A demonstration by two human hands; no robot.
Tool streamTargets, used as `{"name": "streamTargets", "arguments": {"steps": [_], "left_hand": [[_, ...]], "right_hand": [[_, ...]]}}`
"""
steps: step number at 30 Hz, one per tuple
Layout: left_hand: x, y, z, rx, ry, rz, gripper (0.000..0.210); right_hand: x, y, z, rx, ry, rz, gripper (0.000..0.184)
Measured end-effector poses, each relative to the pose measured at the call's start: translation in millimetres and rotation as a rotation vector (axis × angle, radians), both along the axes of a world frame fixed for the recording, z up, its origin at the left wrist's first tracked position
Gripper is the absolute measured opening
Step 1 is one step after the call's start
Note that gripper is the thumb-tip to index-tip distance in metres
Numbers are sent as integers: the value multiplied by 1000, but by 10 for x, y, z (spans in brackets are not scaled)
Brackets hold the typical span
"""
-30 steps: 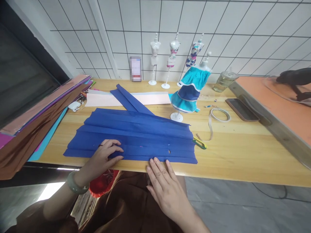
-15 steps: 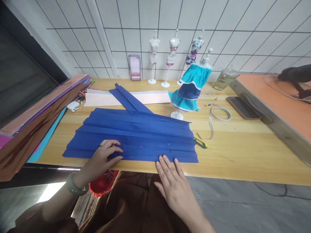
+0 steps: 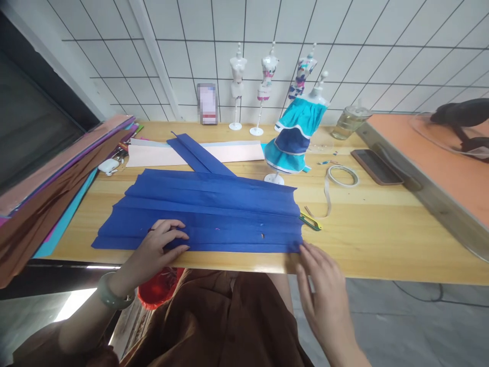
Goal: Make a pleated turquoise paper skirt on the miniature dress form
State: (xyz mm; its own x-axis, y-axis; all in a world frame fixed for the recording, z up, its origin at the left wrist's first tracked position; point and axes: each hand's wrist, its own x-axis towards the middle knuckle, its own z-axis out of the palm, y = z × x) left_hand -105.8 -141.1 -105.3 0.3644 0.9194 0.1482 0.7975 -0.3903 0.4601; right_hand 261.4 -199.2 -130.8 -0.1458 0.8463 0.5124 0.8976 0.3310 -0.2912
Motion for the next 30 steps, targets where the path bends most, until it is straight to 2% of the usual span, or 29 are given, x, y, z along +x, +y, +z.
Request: {"name": "streamTargets", "arguments": {"steps": [4, 7, 10, 13, 17, 22, 30], "left_hand": [[2, 2, 4, 2, -3, 2, 16], [7, 0, 11, 10, -3, 0, 17], [6, 2, 4, 22, 2, -7, 16], [1, 6, -7, 24, 7, -9, 15], [-4, 5, -15, 28, 10, -7, 15], [-13, -9, -23, 35, 19, -31, 16], [-8, 12, 1, 8, 10, -31, 15]], "right_hand": [[102, 117, 3, -74, 242, -184, 29], [155, 200, -35, -77, 257, -187, 29], [218, 249, -51, -28, 128, -45, 28], [270, 243, -36, 1, -111, 108, 34], [291, 188, -6, 34, -378, 138, 33], [327, 143, -1, 77, -463, 173, 24], [352, 79, 48, 38, -522, 228, 28]]}}
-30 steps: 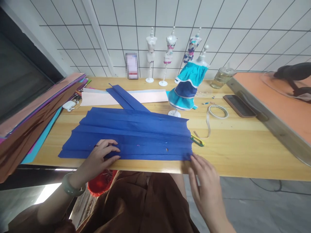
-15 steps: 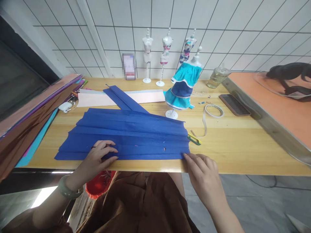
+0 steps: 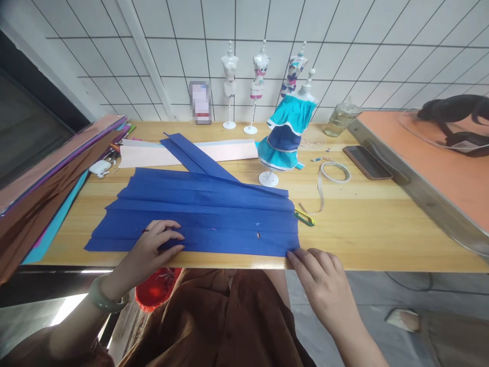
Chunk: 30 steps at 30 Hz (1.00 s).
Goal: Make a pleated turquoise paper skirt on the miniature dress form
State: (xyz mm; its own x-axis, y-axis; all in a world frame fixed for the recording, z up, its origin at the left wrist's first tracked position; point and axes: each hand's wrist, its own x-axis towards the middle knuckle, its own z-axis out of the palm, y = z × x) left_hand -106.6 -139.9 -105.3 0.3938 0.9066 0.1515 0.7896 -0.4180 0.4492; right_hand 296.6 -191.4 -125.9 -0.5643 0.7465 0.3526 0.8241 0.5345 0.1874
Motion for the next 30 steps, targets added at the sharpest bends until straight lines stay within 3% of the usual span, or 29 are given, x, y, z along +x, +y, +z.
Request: {"name": "streamTargets", "arguments": {"steps": [7, 14, 21, 30], "left_hand": [[28, -28, -25, 83, 49, -53, 17], [155, -94, 38, 314, 273, -301, 56], [363, -46, 209, 252, 486, -443, 54], [448, -2, 233, 196, 521, -486, 49]], "right_hand": [[16, -33, -2, -26, 8, 51, 30], [46, -21, -68, -47, 7, 89, 30], [100, -10, -178, -43, 51, 90, 30], [68, -21, -193, -28, 83, 73, 31]]}}
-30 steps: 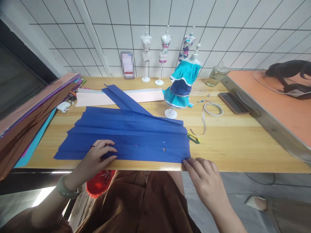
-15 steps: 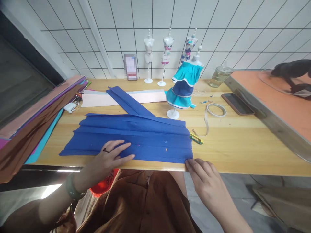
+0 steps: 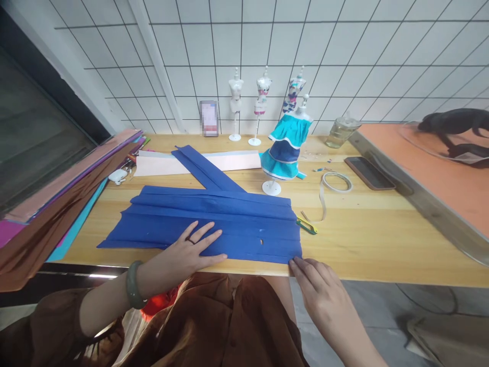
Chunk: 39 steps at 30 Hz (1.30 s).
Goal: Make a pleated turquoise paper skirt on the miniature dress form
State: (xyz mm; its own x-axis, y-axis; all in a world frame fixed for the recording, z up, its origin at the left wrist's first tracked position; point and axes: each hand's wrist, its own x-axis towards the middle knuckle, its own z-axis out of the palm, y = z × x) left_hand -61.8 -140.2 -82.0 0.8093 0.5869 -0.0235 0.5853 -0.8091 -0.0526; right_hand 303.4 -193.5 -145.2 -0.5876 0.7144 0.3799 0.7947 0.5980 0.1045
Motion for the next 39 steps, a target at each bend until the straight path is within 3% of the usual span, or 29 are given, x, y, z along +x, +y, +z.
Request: {"name": "streamTargets", "arguments": {"steps": [4, 8, 12, 16, 29, 34, 39], "left_hand": [[5, 1, -10, 12, -14, -2, 51], [19, 0, -2, 16, 0, -4, 50], [18, -7, -33, 37, 5, 1, 50], [6, -10, -82, 54, 0, 3, 51], [-14, 2, -146, 62, -32, 9, 49], [4, -10, -65, 40, -9, 22, 47], [9, -17, -24, 35, -9, 19, 50]], "right_hand": [[-240, -28, 129, 7, 25, -49, 35], [-771, -50, 250, 11, 113, 14, 37], [-1304, -55, 236, -11, 126, 138, 37], [-1494, -61, 160, -13, 114, 123, 39], [-1011, -49, 102, -72, 28, 47, 47], [-709, 36, 71, -43, -96, 35, 50], [-439, 84, 36, -54, -80, -61, 53]]}}
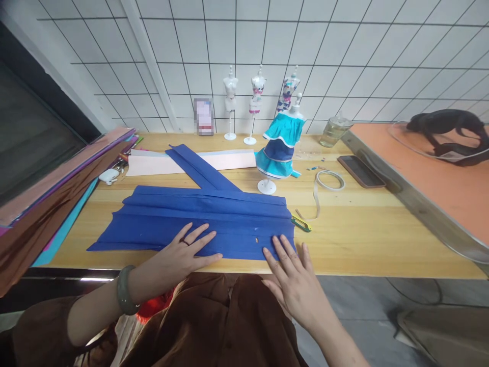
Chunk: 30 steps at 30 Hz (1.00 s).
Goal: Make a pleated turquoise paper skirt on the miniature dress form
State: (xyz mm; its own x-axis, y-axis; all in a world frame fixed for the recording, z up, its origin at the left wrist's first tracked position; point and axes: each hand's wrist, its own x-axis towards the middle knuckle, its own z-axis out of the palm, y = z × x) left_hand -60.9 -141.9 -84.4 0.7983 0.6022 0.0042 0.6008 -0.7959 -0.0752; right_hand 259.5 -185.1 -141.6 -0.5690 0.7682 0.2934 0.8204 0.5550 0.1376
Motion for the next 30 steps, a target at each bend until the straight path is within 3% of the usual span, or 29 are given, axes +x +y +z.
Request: {"name": "streamTargets", "arguments": {"steps": [7, 12, 15, 23, 30], "left_hand": [[-6, -4, -38, -8, 4, 8, 50], [-35, 4, -126, 27, -29, 9, 51], [-42, 8, -152, 32, -25, 7, 52], [-32, -5, -112, 34, -4, 17, 56], [-29, -4, -135, 42, -22, 23, 55]], "right_hand": [[374, 43, -14, -61, 236, -82, 52], [474, 109, 58, -68, 476, -131, 30], [439, 143, 52, -65, 508, -180, 22], [430, 178, -90, -9, 484, -264, 23], [307, 74, -5, 30, 539, -218, 29]]}}
